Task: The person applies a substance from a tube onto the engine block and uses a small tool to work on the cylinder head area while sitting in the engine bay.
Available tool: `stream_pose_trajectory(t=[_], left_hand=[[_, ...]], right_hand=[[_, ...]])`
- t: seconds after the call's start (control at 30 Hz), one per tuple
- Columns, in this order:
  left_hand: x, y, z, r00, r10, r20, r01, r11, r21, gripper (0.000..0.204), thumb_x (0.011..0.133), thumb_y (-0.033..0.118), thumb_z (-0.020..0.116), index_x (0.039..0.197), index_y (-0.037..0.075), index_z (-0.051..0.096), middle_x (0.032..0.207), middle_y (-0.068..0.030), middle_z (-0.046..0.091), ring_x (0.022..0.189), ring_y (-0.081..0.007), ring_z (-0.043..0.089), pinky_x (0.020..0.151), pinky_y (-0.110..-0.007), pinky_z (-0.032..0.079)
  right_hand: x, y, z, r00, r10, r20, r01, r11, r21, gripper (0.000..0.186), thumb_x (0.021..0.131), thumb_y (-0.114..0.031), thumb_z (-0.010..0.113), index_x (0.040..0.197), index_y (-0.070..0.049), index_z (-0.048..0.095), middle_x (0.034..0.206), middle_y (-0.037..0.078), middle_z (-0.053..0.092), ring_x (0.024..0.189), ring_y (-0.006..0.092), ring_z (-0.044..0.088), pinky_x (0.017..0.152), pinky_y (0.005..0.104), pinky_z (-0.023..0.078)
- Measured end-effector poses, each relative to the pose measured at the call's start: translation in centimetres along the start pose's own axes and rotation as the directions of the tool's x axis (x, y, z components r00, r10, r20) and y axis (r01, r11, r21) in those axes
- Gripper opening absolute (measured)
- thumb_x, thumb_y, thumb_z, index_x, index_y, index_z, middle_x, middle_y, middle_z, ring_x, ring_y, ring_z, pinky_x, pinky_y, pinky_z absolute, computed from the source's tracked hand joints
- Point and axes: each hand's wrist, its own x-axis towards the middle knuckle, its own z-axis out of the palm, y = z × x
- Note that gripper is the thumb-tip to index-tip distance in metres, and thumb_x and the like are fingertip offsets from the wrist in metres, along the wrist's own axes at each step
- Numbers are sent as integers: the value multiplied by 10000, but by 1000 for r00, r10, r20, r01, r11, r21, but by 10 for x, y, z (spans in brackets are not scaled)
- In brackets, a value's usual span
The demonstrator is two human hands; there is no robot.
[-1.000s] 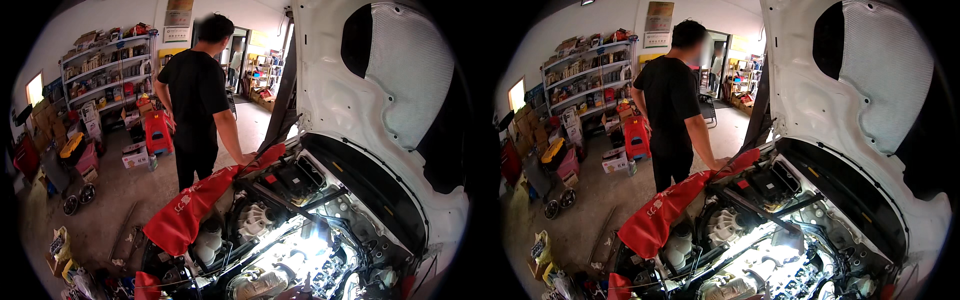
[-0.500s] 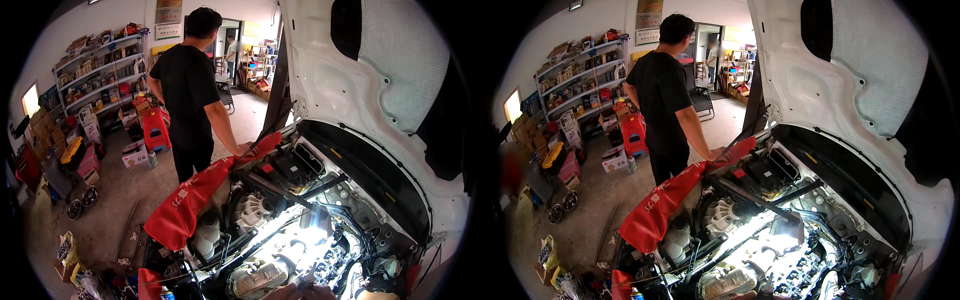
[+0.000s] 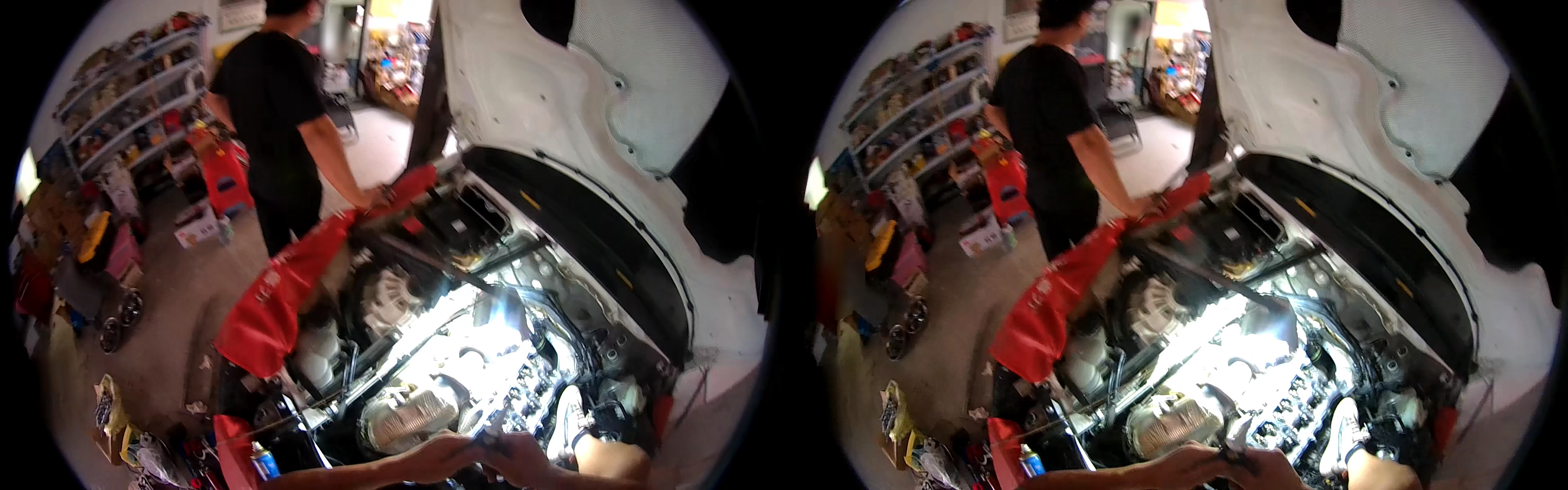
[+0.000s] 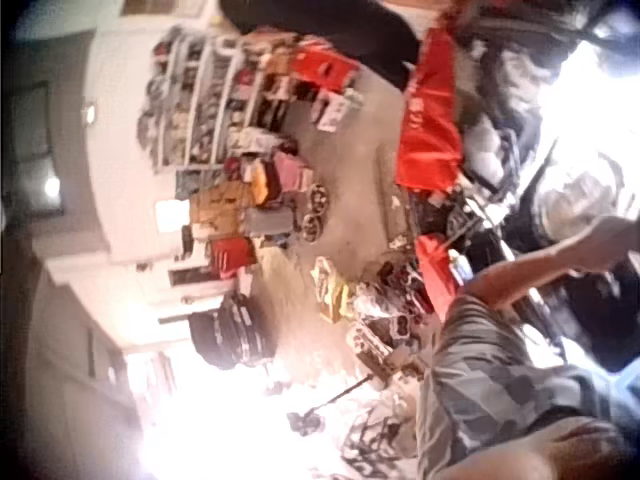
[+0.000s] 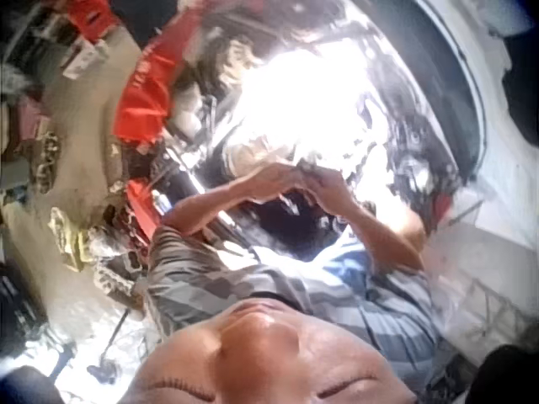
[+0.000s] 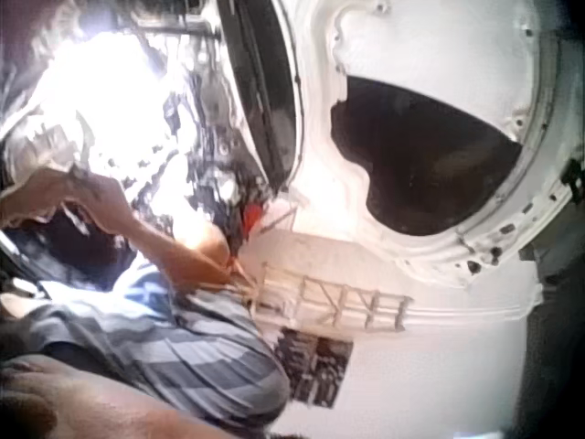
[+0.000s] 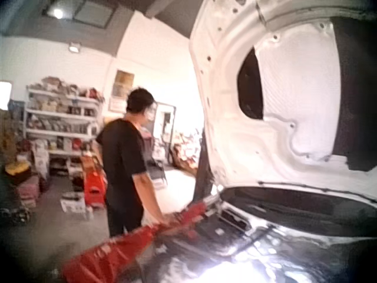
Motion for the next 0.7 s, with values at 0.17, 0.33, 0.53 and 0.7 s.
stream_pose_trajectory(t=[0.17, 0.33, 0.53, 0.7], left_hand=[[2, 8, 6, 993, -43, -111, 57, 990, 130, 220, 955, 135, 446, 941, -4, 616, 769, -137, 642, 669, -238, 629, 633, -332, 480], [2, 3, 6, 989, 39, -141, -27, 996, 90, 179, 935, 104, 463, 939, -2, 607, 748, -142, 630, 672, -264, 634, 633, -338, 477], [-1, -7, 4, 989, 131, -76, -105, 954, 280, 132, 889, 29, 484, 980, 1, 575, 878, -152, 622, 840, -278, 633, 715, -345, 486], [3, 0, 13, 950, 217, -225, -151, 948, 280, 133, 885, 47, 494, 1002, 12, 547, 884, -139, 619, 887, -232, 625, 740, -342, 481]], right_hand=[[-3, 25, -2, 999, -28, -41, 35, 986, 164, 245, 920, -224, 562, 791, -19, 600, 567, 3, 570, 487, 56, 534, 457, 224, 414], [2, 39, 7, 990, -113, -81, 130, 956, 261, 220, 923, -192, 558, 799, -13, 593, 562, -5, 557, 486, 46, 520, 448, 220, 405], [3, 59, 19, 952, -190, -239, 165, 979, -118, 195, 850, -217, 635, 852, -23, 617, 632, 131, 597, 557, 204, 623, 533, 298, 472], [-17, 39, 25, 877, -327, -352, 259, 939, -226, 125, 865, -147, 584, 905, -34, 621, 688, 99, 601, 614, 200, 595, 543, 316, 463]])
